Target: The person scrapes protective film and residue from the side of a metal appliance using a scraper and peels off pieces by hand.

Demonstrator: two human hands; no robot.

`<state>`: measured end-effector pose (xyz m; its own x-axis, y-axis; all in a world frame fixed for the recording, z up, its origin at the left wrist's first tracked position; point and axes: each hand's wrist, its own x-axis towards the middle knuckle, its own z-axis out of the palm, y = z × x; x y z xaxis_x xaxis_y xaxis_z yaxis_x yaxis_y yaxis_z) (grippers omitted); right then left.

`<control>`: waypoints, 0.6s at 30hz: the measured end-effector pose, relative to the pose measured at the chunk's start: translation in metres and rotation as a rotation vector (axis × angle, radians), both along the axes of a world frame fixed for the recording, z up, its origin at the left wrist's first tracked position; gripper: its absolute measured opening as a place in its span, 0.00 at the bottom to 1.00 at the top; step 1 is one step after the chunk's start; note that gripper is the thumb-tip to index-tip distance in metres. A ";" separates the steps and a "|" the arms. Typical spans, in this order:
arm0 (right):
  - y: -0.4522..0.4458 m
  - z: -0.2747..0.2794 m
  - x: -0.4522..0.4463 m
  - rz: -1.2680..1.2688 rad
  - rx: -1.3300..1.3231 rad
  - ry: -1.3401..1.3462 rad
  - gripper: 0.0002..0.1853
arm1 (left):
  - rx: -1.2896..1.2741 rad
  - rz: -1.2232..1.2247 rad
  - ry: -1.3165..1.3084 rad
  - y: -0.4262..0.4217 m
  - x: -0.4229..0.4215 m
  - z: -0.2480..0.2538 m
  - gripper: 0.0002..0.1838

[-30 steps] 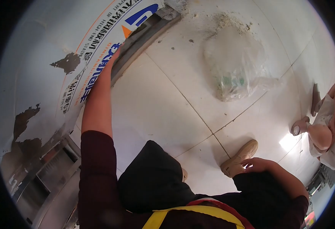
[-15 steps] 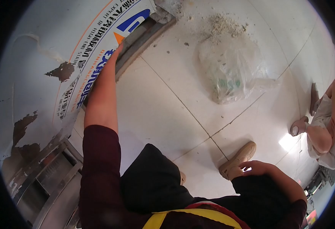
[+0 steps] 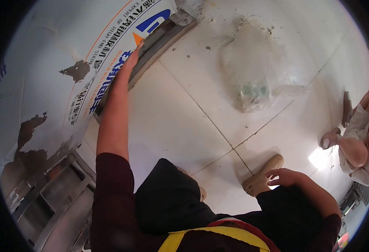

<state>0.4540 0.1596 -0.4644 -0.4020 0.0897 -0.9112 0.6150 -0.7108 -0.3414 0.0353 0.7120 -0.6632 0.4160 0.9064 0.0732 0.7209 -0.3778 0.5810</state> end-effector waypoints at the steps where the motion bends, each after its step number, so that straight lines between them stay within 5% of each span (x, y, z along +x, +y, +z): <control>1: 0.001 0.000 0.002 -0.042 -0.010 0.012 0.33 | -0.085 0.023 -0.045 0.011 -0.027 -0.024 0.22; 6: -0.006 -0.007 0.004 0.105 0.025 0.009 0.33 | -0.469 -0.007 -0.129 0.001 -0.024 0.007 0.23; 11: -0.010 -0.003 0.002 0.090 0.074 -0.024 0.33 | -0.237 -0.027 0.031 0.028 0.035 -0.018 0.21; 14: -0.019 -0.007 0.000 -0.046 0.050 -0.012 0.33 | -0.209 -0.002 0.059 -0.008 0.053 0.040 0.22; 18: -0.023 -0.004 -0.002 0.016 0.019 0.013 0.33 | -0.009 -0.147 -0.193 -0.013 0.036 0.029 0.22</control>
<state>0.4523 0.1362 -0.4684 -0.4150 0.1001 -0.9043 0.6218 -0.6944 -0.3622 0.0715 0.6986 -0.6345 0.5227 0.8380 0.1565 0.5341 -0.4649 0.7061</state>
